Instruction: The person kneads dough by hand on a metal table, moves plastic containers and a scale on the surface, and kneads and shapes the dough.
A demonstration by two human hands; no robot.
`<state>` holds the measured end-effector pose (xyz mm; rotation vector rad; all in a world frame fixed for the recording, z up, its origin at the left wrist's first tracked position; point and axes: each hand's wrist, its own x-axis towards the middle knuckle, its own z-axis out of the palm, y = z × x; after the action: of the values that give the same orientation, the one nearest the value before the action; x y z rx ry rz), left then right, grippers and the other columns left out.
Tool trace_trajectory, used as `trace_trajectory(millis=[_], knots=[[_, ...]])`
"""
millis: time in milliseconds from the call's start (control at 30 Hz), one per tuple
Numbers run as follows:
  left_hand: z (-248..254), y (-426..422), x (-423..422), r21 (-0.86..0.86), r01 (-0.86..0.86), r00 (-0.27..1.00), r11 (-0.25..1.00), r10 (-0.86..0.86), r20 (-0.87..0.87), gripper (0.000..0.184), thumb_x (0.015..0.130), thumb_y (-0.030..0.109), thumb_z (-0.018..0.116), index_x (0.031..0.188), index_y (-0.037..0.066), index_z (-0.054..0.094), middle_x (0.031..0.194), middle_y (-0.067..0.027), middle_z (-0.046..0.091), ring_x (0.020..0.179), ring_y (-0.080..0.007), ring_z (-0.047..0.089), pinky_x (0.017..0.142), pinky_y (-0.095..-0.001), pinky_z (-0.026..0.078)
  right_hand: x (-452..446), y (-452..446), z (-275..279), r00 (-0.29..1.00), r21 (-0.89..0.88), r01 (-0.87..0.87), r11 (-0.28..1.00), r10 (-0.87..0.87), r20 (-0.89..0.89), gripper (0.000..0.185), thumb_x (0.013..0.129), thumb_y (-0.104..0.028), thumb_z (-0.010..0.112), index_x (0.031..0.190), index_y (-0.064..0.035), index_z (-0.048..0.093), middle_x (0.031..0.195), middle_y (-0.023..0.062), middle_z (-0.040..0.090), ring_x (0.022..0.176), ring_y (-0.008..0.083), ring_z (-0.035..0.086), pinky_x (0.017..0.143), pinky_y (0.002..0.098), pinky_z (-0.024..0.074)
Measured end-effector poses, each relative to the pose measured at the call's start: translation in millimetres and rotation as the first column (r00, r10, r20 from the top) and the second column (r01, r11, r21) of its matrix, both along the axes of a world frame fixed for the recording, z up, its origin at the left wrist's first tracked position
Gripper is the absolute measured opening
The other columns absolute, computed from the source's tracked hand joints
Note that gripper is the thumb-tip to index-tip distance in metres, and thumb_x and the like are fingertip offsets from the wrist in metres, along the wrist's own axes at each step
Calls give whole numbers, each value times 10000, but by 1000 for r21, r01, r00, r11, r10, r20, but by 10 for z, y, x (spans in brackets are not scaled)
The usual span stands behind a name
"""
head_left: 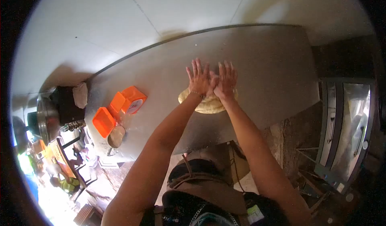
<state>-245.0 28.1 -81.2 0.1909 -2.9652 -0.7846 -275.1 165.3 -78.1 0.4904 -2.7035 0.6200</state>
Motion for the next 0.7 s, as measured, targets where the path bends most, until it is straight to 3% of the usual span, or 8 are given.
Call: trace_trajectory(millis=[100,267,333,467,533,567,633,700], knots=[[281,122,690,-87,235,972,968,-236,-8,805,1041,600,425,1642,65,386,1748,-261,210,1649,-432,82,1295,-668,31,896,206,94,992,223,102,970,-116,50,581,1034,-453,590,1445,-42,602,1513,218,555,1455,453,451,1240,613,273],[737,75,2016,38,476,869,879,-476,136,793,1031,548,454,1664,80,355,1735,-206,288,1613,-397,238,1318,-614,93,2087,633,673,933,-74,-119,990,137,333,621,1088,-536,460,1387,-31,665,1414,182,654,1409,420,519,1235,550,299],[642,-43,2346,50,489,871,871,-490,36,798,1035,548,454,1669,78,340,1736,-203,286,1618,-398,228,1321,-612,83,2086,1025,438,915,-319,65,946,71,398,705,1106,-600,373,1424,-34,648,1441,195,637,1401,431,522,1221,553,313],[582,-121,2825,80,489,872,869,-484,-72,807,1047,539,456,1687,75,296,1757,-198,242,1644,-393,154,1327,-610,40,2013,911,-272,952,-155,246,957,-209,223,738,1109,-618,348,1453,-28,627,1454,215,622,1375,432,544,1205,553,334],[584,-140,2924,120,433,901,893,-430,-53,823,1053,555,439,1691,61,279,1770,-209,201,1653,-409,106,1317,-625,7,2169,714,-363,860,-597,398,696,-57,507,724,1119,-594,356,1484,-18,598,1492,244,584,1387,425,531,1213,550,321],[579,-134,3018,127,413,911,902,-409,-61,823,1053,555,439,1691,61,279,1770,-209,201,1653,-409,106,1317,-625,7,2326,586,-153,863,-592,380,711,-43,503,724,1119,-594,356,1484,-18,598,1492,244,584,1387,425,531,1213,550,321],[535,-219,3126,183,318,946,930,-296,-134,840,1060,577,408,1688,36,270,1764,-247,185,1649,-436,88,1311,-621,-11,2632,137,494,708,-726,620,299,186,681,690,1131,-553,369,1490,-6,587,1487,257,573,1433,401,493,1232,542,296],[636,-312,3207,313,257,961,914,-207,-184,851,1062,580,391,1685,15,263,1760,-266,176,1648,-447,79,1306,-620,-20,2866,-53,364,785,-628,432,647,73,615,636,1134,-505,406,1473,-2,598,1487,255,562,1475,410,440,1239,547,282]])
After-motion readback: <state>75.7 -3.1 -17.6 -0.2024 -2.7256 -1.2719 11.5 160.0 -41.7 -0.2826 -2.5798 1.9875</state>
